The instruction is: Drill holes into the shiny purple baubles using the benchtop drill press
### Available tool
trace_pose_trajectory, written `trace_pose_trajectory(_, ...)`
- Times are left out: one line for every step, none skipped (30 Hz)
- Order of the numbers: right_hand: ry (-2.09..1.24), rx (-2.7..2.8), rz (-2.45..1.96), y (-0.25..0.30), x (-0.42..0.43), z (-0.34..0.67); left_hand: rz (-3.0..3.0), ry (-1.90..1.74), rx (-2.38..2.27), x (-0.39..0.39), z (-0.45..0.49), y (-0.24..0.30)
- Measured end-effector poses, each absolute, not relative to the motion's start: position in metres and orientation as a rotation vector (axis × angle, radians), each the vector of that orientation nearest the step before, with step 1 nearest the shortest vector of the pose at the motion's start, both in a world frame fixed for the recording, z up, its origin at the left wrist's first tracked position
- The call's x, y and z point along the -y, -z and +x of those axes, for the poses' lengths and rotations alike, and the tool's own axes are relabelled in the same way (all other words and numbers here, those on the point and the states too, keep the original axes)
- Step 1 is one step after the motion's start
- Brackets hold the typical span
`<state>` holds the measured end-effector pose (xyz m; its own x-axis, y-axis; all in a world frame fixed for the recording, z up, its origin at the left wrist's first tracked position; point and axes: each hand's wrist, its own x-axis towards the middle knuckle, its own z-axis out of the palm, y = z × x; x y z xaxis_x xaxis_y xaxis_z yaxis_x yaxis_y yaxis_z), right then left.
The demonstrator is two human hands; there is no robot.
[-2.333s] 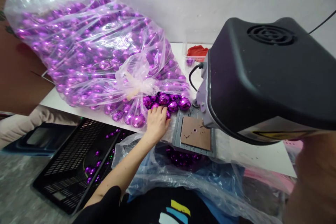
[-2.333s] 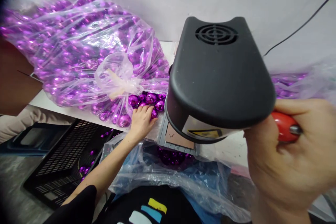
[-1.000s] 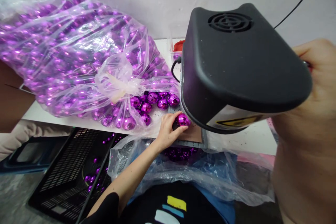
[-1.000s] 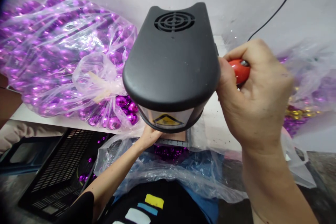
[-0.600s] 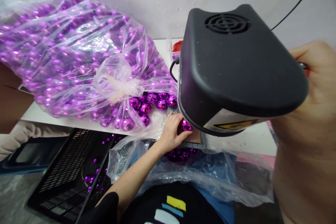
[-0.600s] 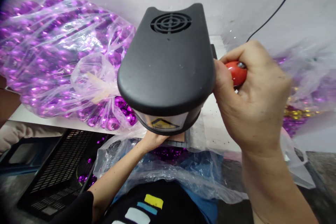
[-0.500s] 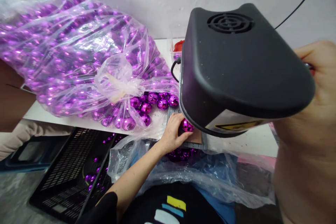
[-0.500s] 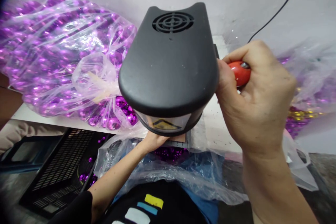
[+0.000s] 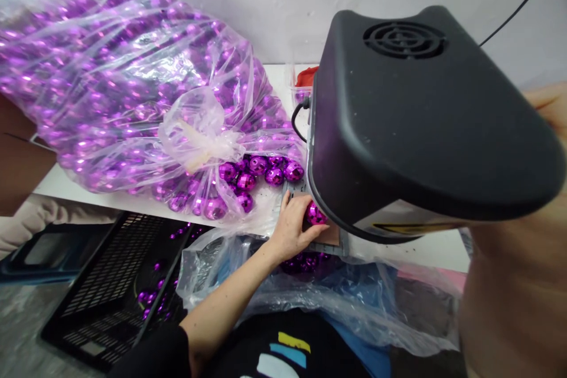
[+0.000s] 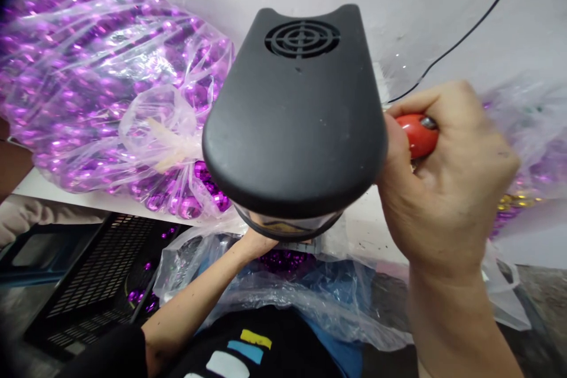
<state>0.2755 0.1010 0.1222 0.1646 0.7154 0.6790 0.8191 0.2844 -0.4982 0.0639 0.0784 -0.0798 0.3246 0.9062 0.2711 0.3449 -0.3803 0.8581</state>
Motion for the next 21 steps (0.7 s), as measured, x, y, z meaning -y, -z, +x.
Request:
trace_pose_trajectory(0.134, 1.574, -1.439, -0.120, -0.099, 0.275, 1.896, -1.012, -1.099, -0.078, 0.064, 0.079)
trace_pose_trajectory(0.140, 1.570, -1.422, -0.118, -0.095, 0.275, 1.904, -1.002, -1.096, -0.078, 0.064, 0.078)
trace_pose_trajectory(0.163, 1.554, -1.410, -0.115, -0.091, 0.274, 1.910, -0.988, -1.096, -0.079, 0.063, 0.077)
trace_pose_trajectory(0.209, 1.525, -1.393, -0.111, -0.085, 0.273, 1.914, -0.977, -1.099, -0.079, 0.063, 0.076)
trace_pose_trajectory(0.253, 1.505, -1.365, -0.108, -0.079, 0.272, 1.916, -0.969, -1.103, -0.079, 0.063, 0.075)
trace_pose_trajectory(0.285, 1.511, -1.324, -0.105, -0.072, 0.270, 1.917, -0.967, -1.109, -0.079, 0.063, 0.074)
trace_pose_trajectory(0.302, 1.539, -1.294, -0.103, -0.065, 0.269, 1.916, -0.965, -1.116, -0.079, 0.063, 0.073)
trace_pose_trajectory(0.309, 1.581, -1.285, -0.102, -0.058, 0.268, 1.916, -0.960, -1.123, -0.079, 0.063, 0.072)
trace_pose_trajectory(0.293, 1.646, -1.279, -0.102, -0.052, 0.267, 1.916, -0.949, -1.128, -0.079, 0.063, 0.070)
trace_pose_trajectory(0.254, 1.727, -1.277, -0.102, -0.046, 0.267, 1.918, -0.932, -1.133, -0.079, 0.063, 0.069)
trace_pose_trajectory(0.212, 1.803, -1.274, -0.102, -0.042, 0.267, 1.923, -0.913, -1.137, -0.079, 0.062, 0.067)
trace_pose_trajectory(0.179, 1.865, -1.255, -0.102, -0.039, 0.268, 1.930, -0.896, -1.140, -0.079, 0.062, 0.065)
trace_pose_trajectory(0.152, 1.915, -1.223, -0.101, -0.037, 0.269, 1.937, -0.881, -1.144, -0.079, 0.062, 0.063)
trace_pose_trajectory(0.138, 1.952, -1.186, -0.100, -0.036, 0.270, 1.943, -0.871, -1.149, -0.080, 0.062, 0.062)
trace_pose_trajectory(0.134, 1.971, -1.172, -0.097, -0.034, 0.271, 1.949, -0.862, -1.155, -0.080, 0.061, 0.061)
trace_pose_trajectory(0.138, 1.966, -1.183, -0.093, -0.033, 0.272, 1.953, -0.853, -1.159, -0.080, 0.061, 0.060)
trace_pose_trajectory(0.141, 1.956, -1.199, -0.089, -0.031, 0.273, 1.954, -0.845, -1.161, -0.080, 0.061, 0.059)
trace_pose_trajectory(0.143, 1.940, -1.220, -0.084, -0.030, 0.273, 1.952, -0.837, -1.160, -0.080, 0.061, 0.059)
trace_pose_trajectory(0.148, 1.924, -1.236, -0.079, -0.028, 0.273, 1.948, -0.832, -1.156, -0.080, 0.061, 0.059)
trace_pose_trajectory(0.154, 1.918, -1.241, -0.074, -0.027, 0.274, 1.940, -0.830, -1.151, -0.080, 0.061, 0.060)
trace_pose_trajectory(0.161, 1.917, -1.243, -0.070, -0.025, 0.274, 1.930, -0.831, -1.147, -0.079, 0.061, 0.060)
